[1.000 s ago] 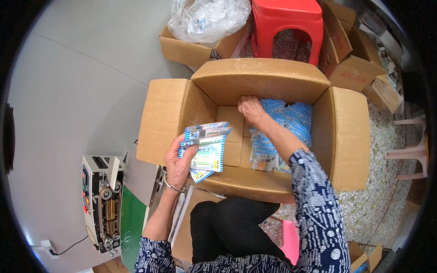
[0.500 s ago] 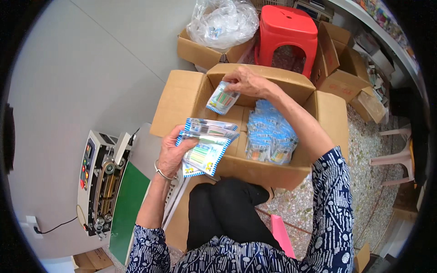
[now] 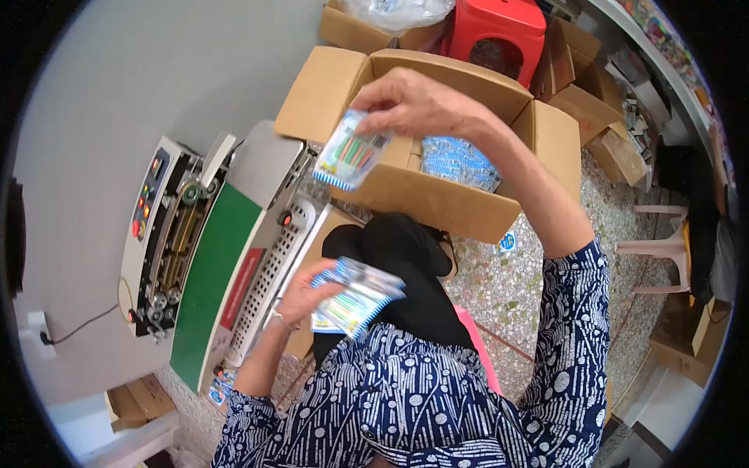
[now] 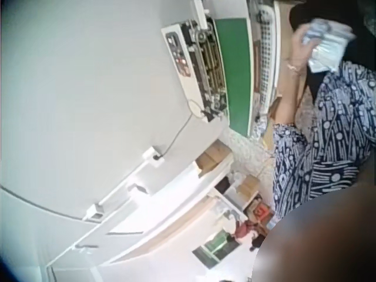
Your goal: Feeding small plastic-wrapped packages through a heat-sealing machine and placing them into a cardboard box.
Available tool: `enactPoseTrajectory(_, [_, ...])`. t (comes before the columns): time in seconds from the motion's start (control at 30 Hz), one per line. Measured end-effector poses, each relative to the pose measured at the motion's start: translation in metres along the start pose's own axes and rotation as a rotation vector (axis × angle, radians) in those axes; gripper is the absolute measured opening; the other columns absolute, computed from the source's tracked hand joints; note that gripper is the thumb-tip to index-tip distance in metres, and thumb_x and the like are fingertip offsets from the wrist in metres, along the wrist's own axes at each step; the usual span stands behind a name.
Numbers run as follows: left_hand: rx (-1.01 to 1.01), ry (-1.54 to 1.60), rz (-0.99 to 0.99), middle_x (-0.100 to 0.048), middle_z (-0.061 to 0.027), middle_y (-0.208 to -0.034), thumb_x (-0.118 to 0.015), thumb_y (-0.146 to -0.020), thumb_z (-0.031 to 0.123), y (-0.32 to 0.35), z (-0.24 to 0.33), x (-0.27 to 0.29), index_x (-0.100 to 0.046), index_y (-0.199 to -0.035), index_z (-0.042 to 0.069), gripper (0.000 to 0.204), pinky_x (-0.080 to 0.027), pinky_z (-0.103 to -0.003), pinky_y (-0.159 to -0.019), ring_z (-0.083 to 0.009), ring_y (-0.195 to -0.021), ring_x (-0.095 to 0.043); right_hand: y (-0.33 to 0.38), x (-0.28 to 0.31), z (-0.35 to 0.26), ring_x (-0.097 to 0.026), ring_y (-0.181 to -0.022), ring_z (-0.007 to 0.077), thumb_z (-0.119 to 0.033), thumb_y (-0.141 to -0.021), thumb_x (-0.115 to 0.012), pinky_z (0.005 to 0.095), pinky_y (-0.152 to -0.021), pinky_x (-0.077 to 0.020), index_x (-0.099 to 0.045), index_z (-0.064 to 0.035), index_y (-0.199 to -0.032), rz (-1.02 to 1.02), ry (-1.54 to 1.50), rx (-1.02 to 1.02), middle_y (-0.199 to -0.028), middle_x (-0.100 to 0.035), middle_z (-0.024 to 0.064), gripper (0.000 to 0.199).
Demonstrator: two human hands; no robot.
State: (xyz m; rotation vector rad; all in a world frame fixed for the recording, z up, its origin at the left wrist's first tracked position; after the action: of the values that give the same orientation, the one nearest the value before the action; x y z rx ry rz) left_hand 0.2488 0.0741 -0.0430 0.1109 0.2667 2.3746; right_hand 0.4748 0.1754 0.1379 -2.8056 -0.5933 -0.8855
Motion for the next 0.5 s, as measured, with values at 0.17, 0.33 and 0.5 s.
enactPoseTrajectory(0.17, [-0.104, -0.359, -0.085, -0.06, -0.0063, -0.105, -0.065, -0.079, 0.006, 0.02, -0.017, -0.065, -0.056, -0.112, 0.001, 0.035, -0.046, -0.028, -0.083, -0.0156, -0.096, -0.057, 0.014, -0.046, 0.012, -0.06, -0.078, 0.0115, -0.019, -0.08, -0.067, 0.0276, -0.069, -0.0479, -0.062, 0.0047, -0.1, -0.176, -0.045, 0.03, -0.085, -0.067, 0.0098, 0.031])
enactPoseTrajectory(0.33, [-0.166, -0.547, 0.188, -0.055, -0.0166, -0.113, -0.067, -0.077, 0.019, 0.028, 0.014, -0.019, -0.05, -0.118, 0.0, 0.048, -0.046, -0.034, -0.085, -0.0297, -0.101, -0.056, 0.012, -0.109, 0.014, -0.061, -0.072, 0.0141, -0.019, -0.079, -0.066, 0.0297, -0.066, -0.0484, -0.063, 0.0049, -0.096, -0.301, -0.068, 0.045, -0.078, -0.066, 0.0112, 0.029])
enactPoseTrajectory(0.5, [-0.15, -0.069, 0.323, -0.061, -0.0096, -0.102, -0.065, -0.082, 0.011, 0.011, 0.042, -0.011, -0.048, -0.119, -0.001, 0.043, -0.047, -0.028, -0.08, -0.0156, -0.09, -0.059, 0.016, -0.138, 0.002, -0.062, -0.068, 0.0223, -0.015, -0.071, -0.066, 0.0328, -0.064, -0.0477, -0.063, 0.0034, -0.088, -0.363, -0.042, 0.064, -0.071, -0.063, 0.0146, 0.025])
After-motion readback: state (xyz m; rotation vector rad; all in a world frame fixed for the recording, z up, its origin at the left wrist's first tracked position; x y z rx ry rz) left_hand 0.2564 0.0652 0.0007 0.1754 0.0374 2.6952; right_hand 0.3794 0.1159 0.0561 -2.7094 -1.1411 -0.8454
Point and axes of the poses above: each hand's wrist, its own y-axis away from the middle knuckle, its own x-axis out of the back of the hand, z = x × y, the point moved 8 cm from there along -y, towards the middle knuckle
